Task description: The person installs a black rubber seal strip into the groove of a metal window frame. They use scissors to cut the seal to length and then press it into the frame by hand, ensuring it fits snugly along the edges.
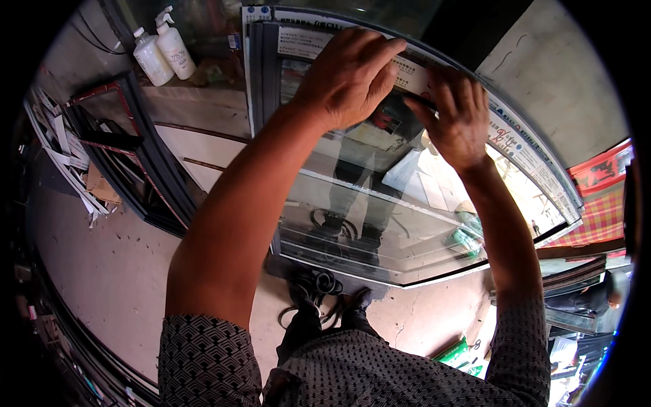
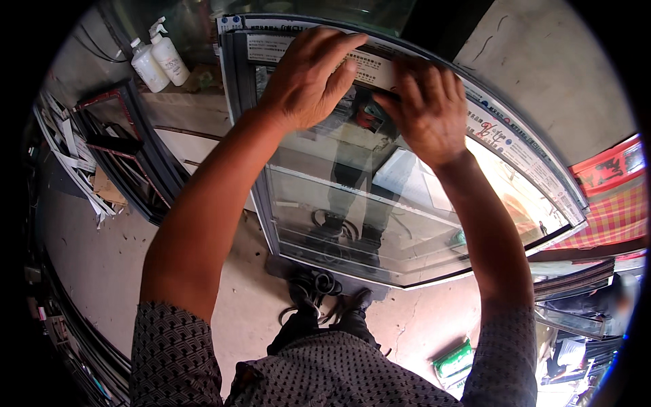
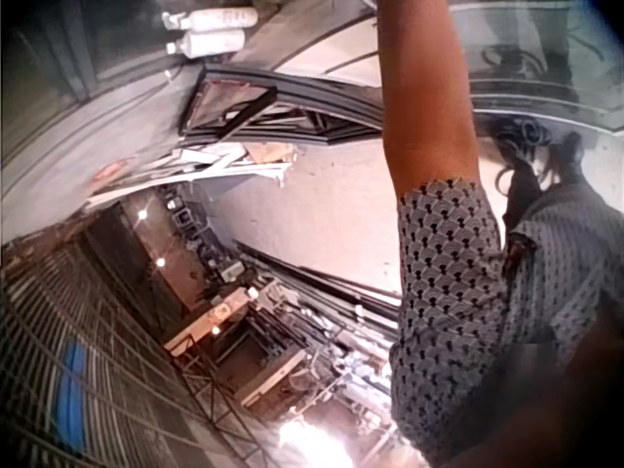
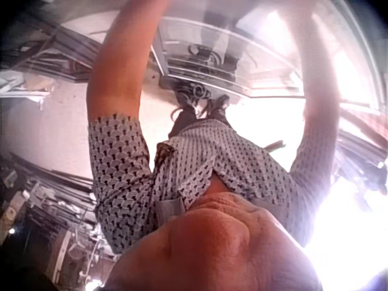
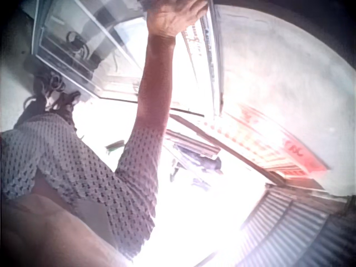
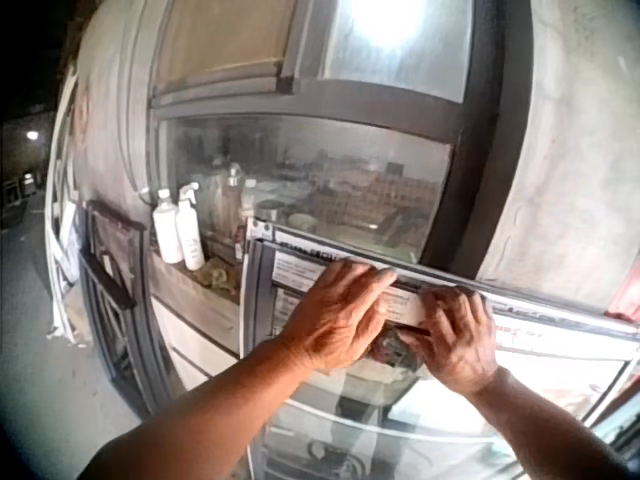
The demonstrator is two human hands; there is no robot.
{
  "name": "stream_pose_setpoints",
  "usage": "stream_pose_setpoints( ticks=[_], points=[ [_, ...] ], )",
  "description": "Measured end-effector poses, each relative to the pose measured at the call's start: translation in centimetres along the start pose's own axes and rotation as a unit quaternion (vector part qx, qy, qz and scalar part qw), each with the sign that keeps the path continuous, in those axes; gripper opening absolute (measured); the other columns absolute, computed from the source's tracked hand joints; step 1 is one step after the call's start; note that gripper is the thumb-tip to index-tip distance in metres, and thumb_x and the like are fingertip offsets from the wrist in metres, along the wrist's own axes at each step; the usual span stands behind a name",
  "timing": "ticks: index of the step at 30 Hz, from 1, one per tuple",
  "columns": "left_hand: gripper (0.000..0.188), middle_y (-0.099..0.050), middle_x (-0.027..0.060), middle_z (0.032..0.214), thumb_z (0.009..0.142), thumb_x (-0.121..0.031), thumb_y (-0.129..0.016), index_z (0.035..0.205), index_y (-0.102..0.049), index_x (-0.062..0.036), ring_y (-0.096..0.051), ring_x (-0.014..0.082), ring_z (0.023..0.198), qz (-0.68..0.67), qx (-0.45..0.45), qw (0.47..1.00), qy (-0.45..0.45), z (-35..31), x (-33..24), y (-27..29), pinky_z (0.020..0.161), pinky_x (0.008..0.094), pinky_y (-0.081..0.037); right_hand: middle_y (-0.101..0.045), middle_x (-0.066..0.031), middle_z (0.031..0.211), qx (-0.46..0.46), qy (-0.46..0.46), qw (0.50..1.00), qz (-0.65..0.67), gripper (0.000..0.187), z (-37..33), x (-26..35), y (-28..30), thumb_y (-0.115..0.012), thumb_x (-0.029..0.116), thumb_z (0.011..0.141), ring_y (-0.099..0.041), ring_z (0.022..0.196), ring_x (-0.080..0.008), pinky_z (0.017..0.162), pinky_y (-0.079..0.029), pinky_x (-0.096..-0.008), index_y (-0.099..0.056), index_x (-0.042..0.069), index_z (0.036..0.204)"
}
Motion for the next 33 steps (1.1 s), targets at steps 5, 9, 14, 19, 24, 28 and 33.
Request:
stream_pose_setpoints(
  ticks=[5,9,14,19,24,28,33],
  points=[
    [0.042,-0.060,0.0201,0.131,0.102,-0.013,-0.060,0.142,-0.054,-0.0025,-0.058,0.0372,0.121,0.040,-0.016,0.983,0.179,-10.2,-2.2,5.2,0.104,0.0460,-0.047,-0.061,-0.0074,0.117,-0.024,-0.003,0.998,0.053,0.045,4.2,4.0,-2.8,-0.079,0.037,0.084,-0.059,0.106,-0.0281,0.088,-0.046,-0.0423,-0.064,0.012,0.117],
    [0.046,-0.058,0.0234,0.133,0.103,-0.012,-0.059,0.145,-0.048,0.0008,-0.056,0.0402,0.122,0.092,0.096,0.864,0.485,-33.3,-6.7,6.4,0.106,0.0490,-0.045,-0.059,-0.0064,0.109,0.015,-0.011,0.999,0.026,0.038,8.3,8.0,-6.7,-0.076,0.039,0.087,-0.057,0.106,-0.0246,0.088,-0.043,-0.0403,-0.061,0.014,0.112],
    [0.044,-0.062,0.0327,0.124,0.101,-0.024,-0.057,0.129,-0.058,0.0105,-0.056,0.0499,0.116,0.111,0.292,0.623,0.718,-66.8,-27.9,16.4,0.105,0.0543,-0.044,-0.060,-0.0074,0.107,0.017,-0.009,1.000,-0.024,0.025,12.0,12.3,-8.7,-0.067,0.027,0.091,-0.057,0.108,-0.0243,0.089,-0.042,-0.0409,-0.062,0.013,0.111],
    [0.028,-0.060,0.0140,0.078,0.097,-0.020,-0.053,0.087,-0.059,0.0052,-0.060,0.0250,0.073,0.027,0.410,0.489,0.770,-77.2,-43.9,29.4,0.066,0.0379,-0.049,-0.060,-0.0094,0.107,0.011,0.006,0.999,0.045,0.024,11.5,12.8,-8.4,-0.064,0.020,0.087,-0.057,0.109,-0.0264,0.090,-0.044,-0.0414,-0.063,0.012,0.110],
    [0.032,-0.071,0.0116,0.112,0.094,-0.033,-0.068,0.116,-0.064,-0.0104,-0.067,0.0238,0.103,0.040,0.543,0.463,0.700,-80.3,-42.9,33.3,0.083,0.0491,-0.054,-0.064,-0.0070,0.104,-0.028,0.009,0.999,0.025,0.019,10.3,10.9,-5.6,-0.063,0.019,0.088,-0.059,0.104,-0.0245,0.088,-0.044,-0.0392,-0.067,0.011,0.105],
    [0.024,-0.067,0.0087,0.102,0.100,-0.023,-0.063,0.114,-0.061,-0.0034,-0.065,0.0254,0.093,-0.065,-0.119,0.281,0.950,-74.4,-36.6,29.9,0.083,0.0422,-0.057,-0.063,-0.0072,0.104,-0.004,0.014,1.000,0.013,0.019,7.7,8.8,-4.0,-0.065,0.022,0.090,-0.058,0.104,-0.0241,0.089,-0.044,-0.0375,-0.068,0.011,0.105],
    [0.030,-0.068,0.0101,0.105,0.099,-0.023,-0.062,0.123,-0.063,-0.0046,-0.066,0.0246,0.094,-0.093,-0.054,0.375,0.921,-63.6,-28.7,24.1,0.087,0.0430,-0.055,-0.062,-0.0070,0.109,0.035,-0.010,0.999,0.007,0.028,0.9,2.2,-0.8,-0.066,0.032,0.093,-0.056,0.109,-0.0240,0.093,-0.042,-0.0373,-0.066,0.011,0.112]
  ],
)
Point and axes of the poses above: each hand's wrist, its own z-axis towards the middle knuckle, its own y-axis out of the back of the hand, x = y × z, the point moved 10 cm from there along z, towards the middle knuckle
